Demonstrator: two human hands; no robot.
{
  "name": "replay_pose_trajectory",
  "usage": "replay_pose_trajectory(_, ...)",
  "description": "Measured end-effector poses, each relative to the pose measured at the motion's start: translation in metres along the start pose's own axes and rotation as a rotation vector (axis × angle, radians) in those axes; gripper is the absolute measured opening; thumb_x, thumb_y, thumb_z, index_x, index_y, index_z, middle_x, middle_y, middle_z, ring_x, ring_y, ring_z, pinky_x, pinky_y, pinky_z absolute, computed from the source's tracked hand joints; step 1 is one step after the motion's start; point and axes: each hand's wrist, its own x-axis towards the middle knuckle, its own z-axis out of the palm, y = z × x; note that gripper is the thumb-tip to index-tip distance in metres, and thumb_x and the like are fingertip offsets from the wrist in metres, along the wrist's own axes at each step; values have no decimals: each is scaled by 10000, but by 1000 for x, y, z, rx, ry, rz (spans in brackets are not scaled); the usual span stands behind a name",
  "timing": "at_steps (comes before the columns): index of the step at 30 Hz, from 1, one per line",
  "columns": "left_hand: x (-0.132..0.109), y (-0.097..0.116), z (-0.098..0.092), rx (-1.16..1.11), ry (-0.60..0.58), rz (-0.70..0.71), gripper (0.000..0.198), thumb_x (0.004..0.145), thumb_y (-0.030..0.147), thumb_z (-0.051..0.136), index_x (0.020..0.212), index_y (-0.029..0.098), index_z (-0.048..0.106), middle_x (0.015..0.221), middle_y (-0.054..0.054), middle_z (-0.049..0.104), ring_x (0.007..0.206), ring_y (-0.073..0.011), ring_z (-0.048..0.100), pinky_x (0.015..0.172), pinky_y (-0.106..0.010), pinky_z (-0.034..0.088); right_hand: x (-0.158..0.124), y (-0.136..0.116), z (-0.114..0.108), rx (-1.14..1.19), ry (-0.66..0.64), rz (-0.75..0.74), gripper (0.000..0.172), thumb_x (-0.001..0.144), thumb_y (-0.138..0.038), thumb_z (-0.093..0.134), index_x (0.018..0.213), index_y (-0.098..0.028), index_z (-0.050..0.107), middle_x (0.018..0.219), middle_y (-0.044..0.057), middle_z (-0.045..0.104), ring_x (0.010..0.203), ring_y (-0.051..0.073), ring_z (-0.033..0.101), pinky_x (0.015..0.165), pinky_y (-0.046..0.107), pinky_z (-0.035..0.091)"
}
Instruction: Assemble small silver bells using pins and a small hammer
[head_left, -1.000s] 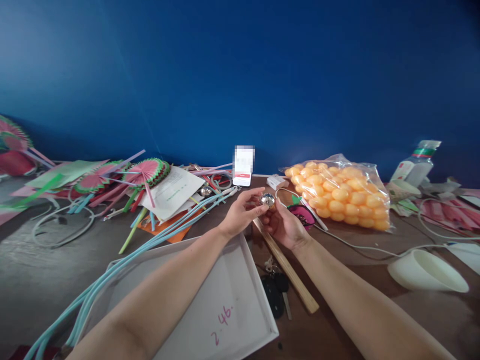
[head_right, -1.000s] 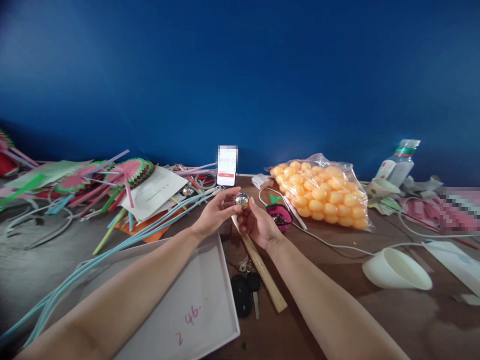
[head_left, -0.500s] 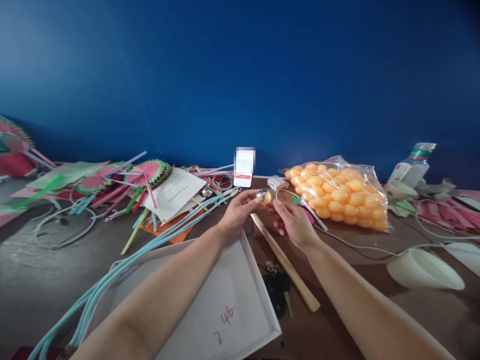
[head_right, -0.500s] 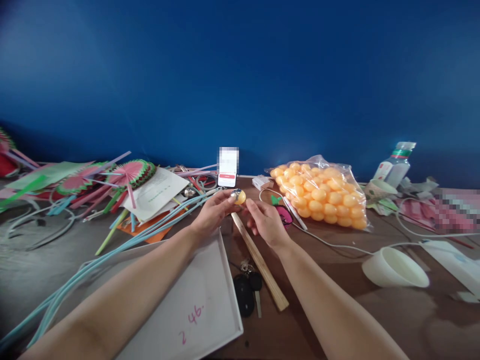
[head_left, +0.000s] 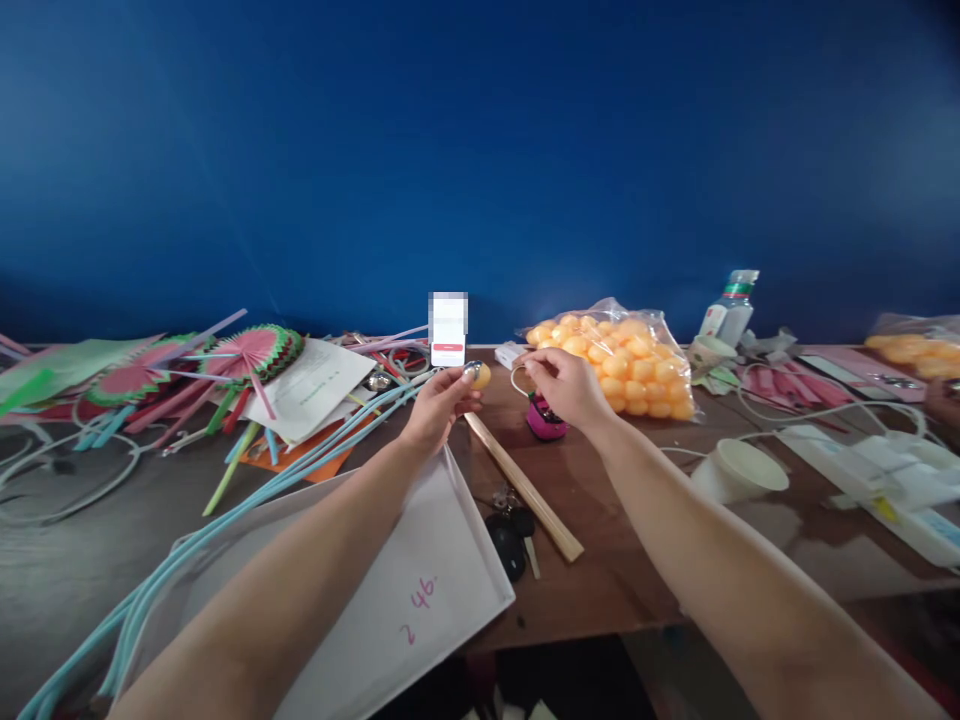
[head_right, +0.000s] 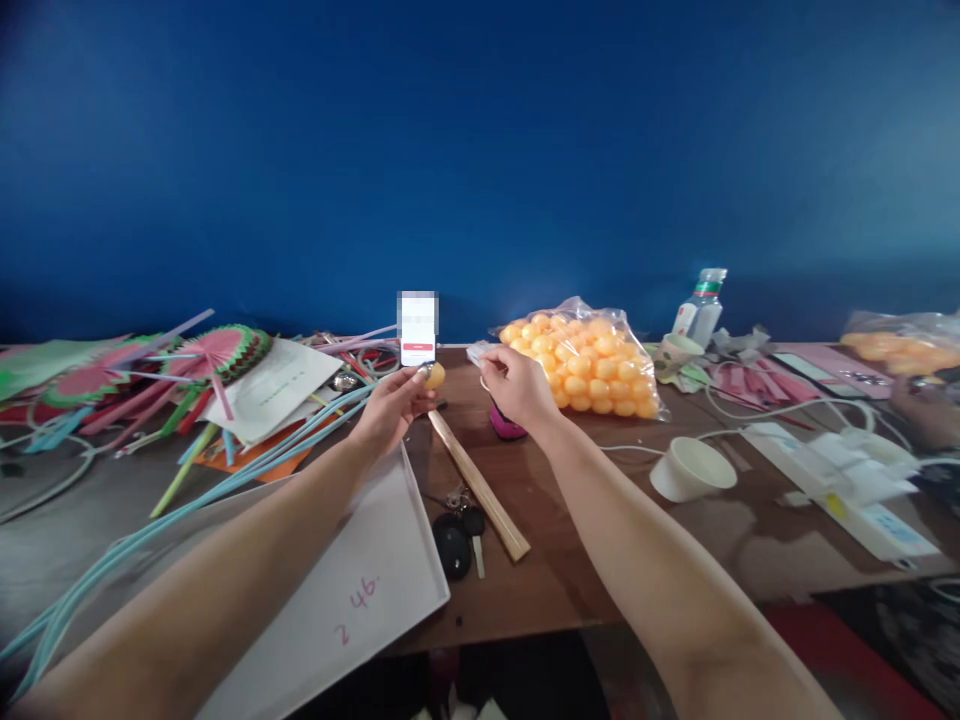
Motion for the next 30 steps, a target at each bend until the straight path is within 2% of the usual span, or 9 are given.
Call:
replay_pose_trajectory(3, 6, 13, 13, 55, 34, -1, 406, 649, 405, 807, 925, 144, 664, 892, -48, 663, 655, -82, 599, 585, -216, 519, 6, 10, -14, -261, -73, 38, 224, 829, -329, 536, 855, -213, 726, 871, 23, 728, 737, 146, 626, 650, 234, 439)
replay_pose_trajectory(6, 8, 40, 34, 133, 14, 27, 368, 664, 394, 799, 883, 131, 664, 861, -58, 665, 671, -99, 614, 586, -217, 522, 9, 15, -24, -497, -266, 147, 289, 856, -365, 486, 927, -224, 728, 926, 30, 730, 805, 161, 640, 653, 229, 431)
replay_pose_trajectory(9, -1, 65, 53, 166, 20, 89, 354, 693, 398, 779, 893, 133, 657, 866, -61, 668, 677, -105, 616, 593, -219, 524, 6, 10, -26, -663, -452, 208, 263, 835, -328, 498, 890, -238, 739, 935, 36, 730, 839, 182, 649, 659, 241, 437)
replay_pose_trajectory(11, -13, 69, 57, 173, 49, 101, 372, 695, 416, 774, 904, 133, 655, 887, -71, 674, 685, -109, 619, 589, -217, 520, 4, 4, -25, -697, -521, 212, 204, 791, -286, 550, 832, -248, 747, 940, 42, 730, 861, 201, 656, 692, 259, 450)
replay_pose_trajectory(13, -27, 61, 51, 196, 86, 104, 398, 689, 447, 768, 910, 133, 662, 906, -80, 678, 663, -109, 611, 553, -218, 508, 4, -1, -21, -744, -577, 220, 168, 762, -263, 595, 820, -243, 751, 968, 63, 728, 903, 228, 660, 742, 290, 462)
replay_pose_trajectory(17, -50, 26, 24, 261, 285, 89, 445, 661, 487, 767, 911, 135, 659, 879, -70, 675, 627, -105, 600, 511, -218, 490, 10, -3, -11, -827, -639, 238, 157, 739, -246, 643, 843, -202, 752, 988, 117, 724, 958, 280, 659, 792, 332, 474)
replay_pose_trajectory(19, -57, 12, 14, 276, 336, 66, 470, 655, 495, 763, 925, 127, 650, 858, -59, 663, 601, -94, 582, 482, -208, 472, 15, -1, -6, -847, -656, 235, 163, 723, -222, 658, 850, -176, 749, 979, 136, 725, 958, 292, 663, 790, 332, 478)
replay_pose_trajectory(24, -56, 2, 10, 299, 308, 107, 503, 670, 509, 745, 977, 129, 622, 851, -49, 649, 598, -89, 578, 464, -194, 466, 18, 4, -1, -843, -666, 207, 171, 718, -187, 650, 858, -149, 741, 982, 154, 721, 930, 291, 672, 771, 324, 477)
replay_pose_trajectory(30, -27, -3, 16, 331, 263, 122, 499, 694, 495, 731, 1008, 129, 607, 882, -51, 644, 583, -86, 583, 457, -191, 462, 11, 2, -9, -811, -669, 182, 194, 779, -221, 570, 885, -190, 730, 894, 111, 720, 884, 247, 674, 725, 291, 456)
